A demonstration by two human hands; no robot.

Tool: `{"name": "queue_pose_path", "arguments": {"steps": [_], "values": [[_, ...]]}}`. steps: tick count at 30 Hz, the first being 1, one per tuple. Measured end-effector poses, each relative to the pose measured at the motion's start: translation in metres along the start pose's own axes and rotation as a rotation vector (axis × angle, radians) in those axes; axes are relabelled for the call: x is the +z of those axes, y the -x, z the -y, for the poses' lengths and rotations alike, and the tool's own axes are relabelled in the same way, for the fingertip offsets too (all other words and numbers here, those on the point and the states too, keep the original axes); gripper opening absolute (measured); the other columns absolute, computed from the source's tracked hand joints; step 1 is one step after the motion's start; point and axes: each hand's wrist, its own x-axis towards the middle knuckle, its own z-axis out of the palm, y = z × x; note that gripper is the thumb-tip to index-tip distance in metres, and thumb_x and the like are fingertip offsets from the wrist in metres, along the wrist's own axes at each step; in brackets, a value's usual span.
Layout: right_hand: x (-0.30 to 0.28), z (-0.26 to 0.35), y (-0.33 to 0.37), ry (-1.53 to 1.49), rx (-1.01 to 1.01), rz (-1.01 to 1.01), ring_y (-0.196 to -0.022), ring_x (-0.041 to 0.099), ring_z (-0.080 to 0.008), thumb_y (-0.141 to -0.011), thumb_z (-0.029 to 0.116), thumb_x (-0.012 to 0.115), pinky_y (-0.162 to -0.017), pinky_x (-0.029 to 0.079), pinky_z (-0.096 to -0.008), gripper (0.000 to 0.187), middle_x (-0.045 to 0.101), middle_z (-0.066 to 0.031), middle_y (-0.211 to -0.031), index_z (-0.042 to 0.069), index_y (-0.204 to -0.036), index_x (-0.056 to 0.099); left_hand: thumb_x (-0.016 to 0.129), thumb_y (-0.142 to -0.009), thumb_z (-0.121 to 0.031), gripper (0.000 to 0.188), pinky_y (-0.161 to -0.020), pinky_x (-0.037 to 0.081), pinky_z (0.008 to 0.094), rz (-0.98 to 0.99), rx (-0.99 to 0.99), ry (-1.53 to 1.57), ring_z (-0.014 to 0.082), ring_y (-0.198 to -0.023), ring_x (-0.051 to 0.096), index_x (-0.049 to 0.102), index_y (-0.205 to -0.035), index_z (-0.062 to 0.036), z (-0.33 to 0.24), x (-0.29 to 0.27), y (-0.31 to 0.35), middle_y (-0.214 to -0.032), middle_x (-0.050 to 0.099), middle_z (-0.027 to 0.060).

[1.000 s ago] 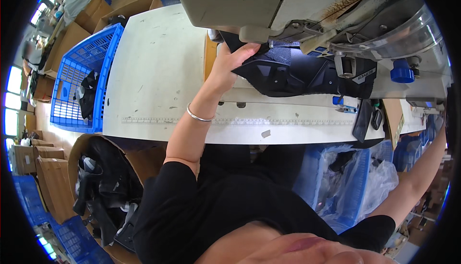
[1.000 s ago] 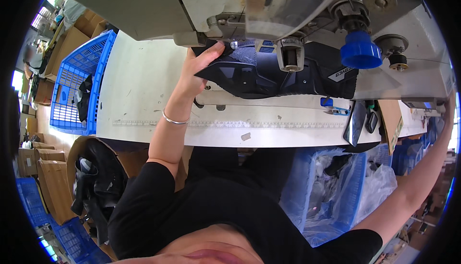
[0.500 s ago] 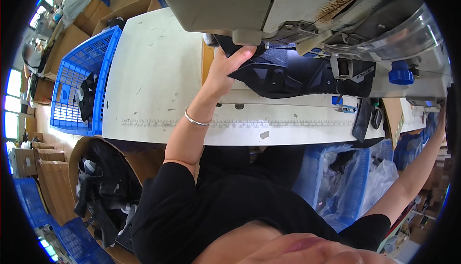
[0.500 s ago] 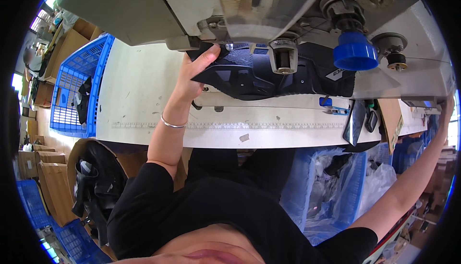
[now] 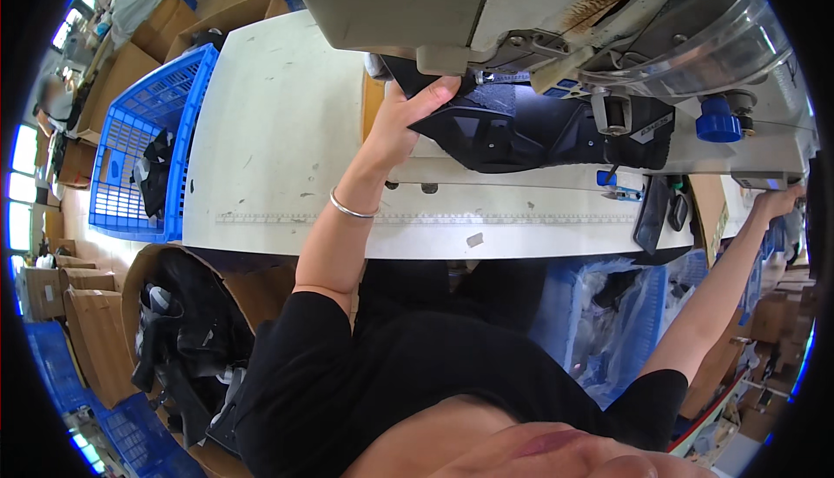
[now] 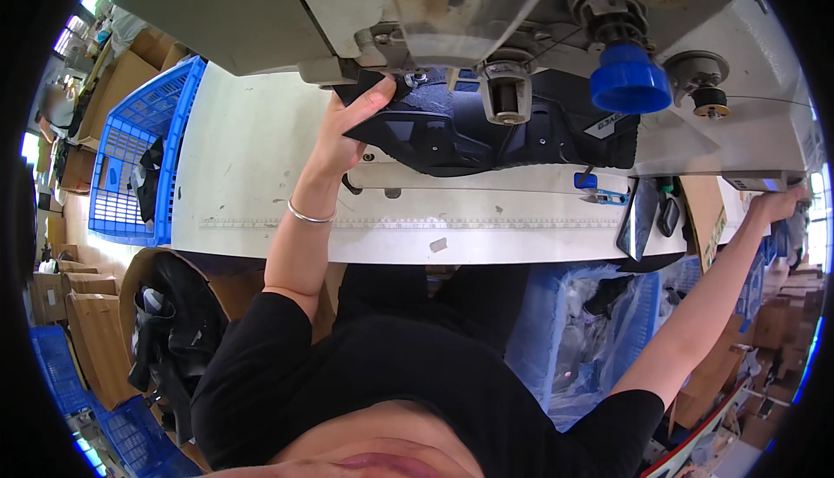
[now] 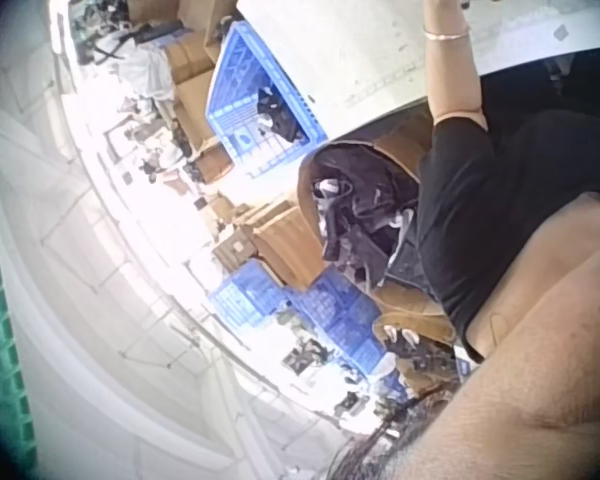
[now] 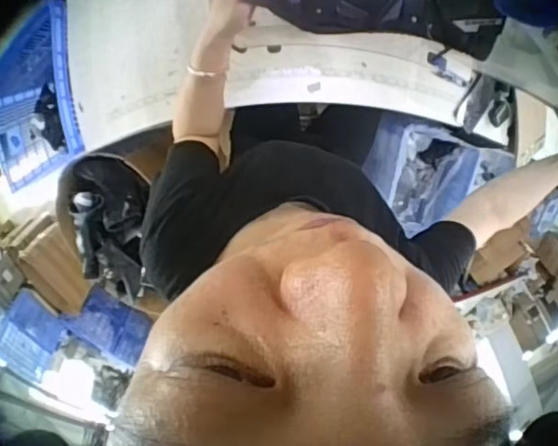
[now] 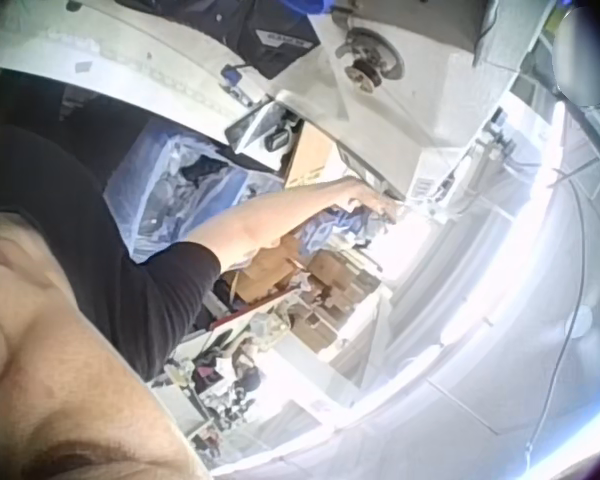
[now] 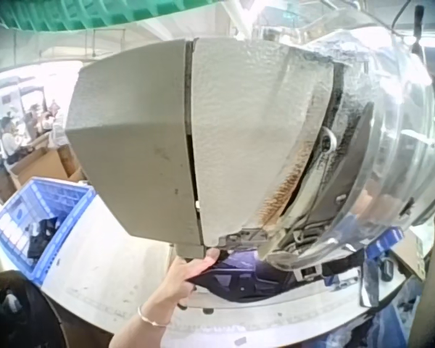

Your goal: The person stitches leather boot uppers using an industrial sewing machine, then trims the excess material with snips.

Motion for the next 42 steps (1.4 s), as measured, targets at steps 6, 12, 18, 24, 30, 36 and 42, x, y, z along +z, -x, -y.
{"name": "queue_pose_path", "arguments": {"steps": [6,12,18,24,30,36,42], "values": [[0.011,0.142,0.222,-0.112,-0.272,0.13,-0.109,0.058,-0.0265,-0.093,0.022,0.057,-0.097,0.046,-0.0392,0.042,0.059,-0.0191,-0.113,-0.01,-0.118,0.05,0.056,-0.094,-0.003,0.032,-0.11,0.036,0.033,0.013,0.004,-0.001,0.023,-0.123,0.055,0.055,-0.123,0.0101,-0.004,0.003,0.003,-0.122,0.061,0.0158],[0.047,0.174,0.344,0.006,-0.087,0.727,-0.125,0.047,-0.0197,-0.089,0.01,0.061,-0.105,0.035,-0.0285,0.062,0.044,-0.0133,-0.145,0.0,-0.145,0.036,0.068,-0.089,-0.018,0.025,-0.08,0.045,0.0244,0.043,0.055,-0.039,0.0083,-0.088,0.053,0.056,-0.106,-0.0042,-0.005,0.002,0.0,-0.094,0.055,-0.0023],[0.047,0.182,0.349,-0.081,-0.027,0.675,-0.117,0.054,-0.0163,-0.088,0.014,0.069,-0.098,0.042,-0.0256,0.064,0.049,-0.0113,-0.14,0.001,-0.144,0.04,0.053,-0.083,0.016,0.036,-0.11,0.035,0.0326,0.098,0.068,-0.131,0.0235,-0.125,0.054,0.058,-0.119,0.0107,0.001,-0.009,-0.003,-0.126,0.059,0.016],[0.045,0.173,0.351,-0.075,-0.001,0.662,-0.117,0.053,-0.0161,-0.087,0.015,0.071,-0.099,0.041,-0.026,0.065,0.049,-0.0114,-0.14,0.002,-0.143,0.042,0.062,-0.087,-0.009,0.021,-0.086,0.042,0.0256,0.137,0.182,-0.195,0.0123,-0.094,0.052,0.057,-0.105,-0.0011,0.006,-0.012,-0.005,-0.101,0.055,0.0019],[0.047,0.183,0.35,-0.062,-0.021,0.661,-0.119,0.052,-0.0169,-0.087,0.015,0.071,-0.1,0.04,-0.0267,0.064,0.049,-0.0119,-0.141,0.002,-0.143,0.042,0.066,-0.09,-0.014,0.029,-0.086,0.047,0.027,0.076,0.118,-0.03,0.0109,-0.094,0.057,0.056,-0.114,-0.0017,0.003,-0.005,-0.005,-0.103,0.059,0.0009],[0.048,0.18,0.352,-0.118,0.004,0.658,-0.12,0.051,-0.0167,-0.088,0.009,0.068,-0.102,0.039,-0.027,0.063,0.048,-0.0122,-0.141,0.001,-0.144,0.041,0.058,-0.092,-0.003,0.026,-0.098,0.044,0.0294,0.04,0.044,-0.051,0.0185,-0.108,0.06,0.06,-0.115,0.0093,-0.005,-0.003,-0.002,-0.111,0.064,0.0114],[0.102,0.155,0.349,-0.186,0.125,0.624,-0.117,0.052,-0.0158,-0.091,0.007,0.061,-0.101,0.04,-0.0293,0.054,0.051,-0.0137,-0.137,-0.001,-0.14,0.043,0.063,-0.095,-0.022,0.028,-0.087,0.045,0.0271,-0.068,0.094,-0.301,0.0135,-0.092,0.056,0.064,-0.105,0.0039,-0.018,0.016,0.022,-0.105,0.065,0.0069]]}}
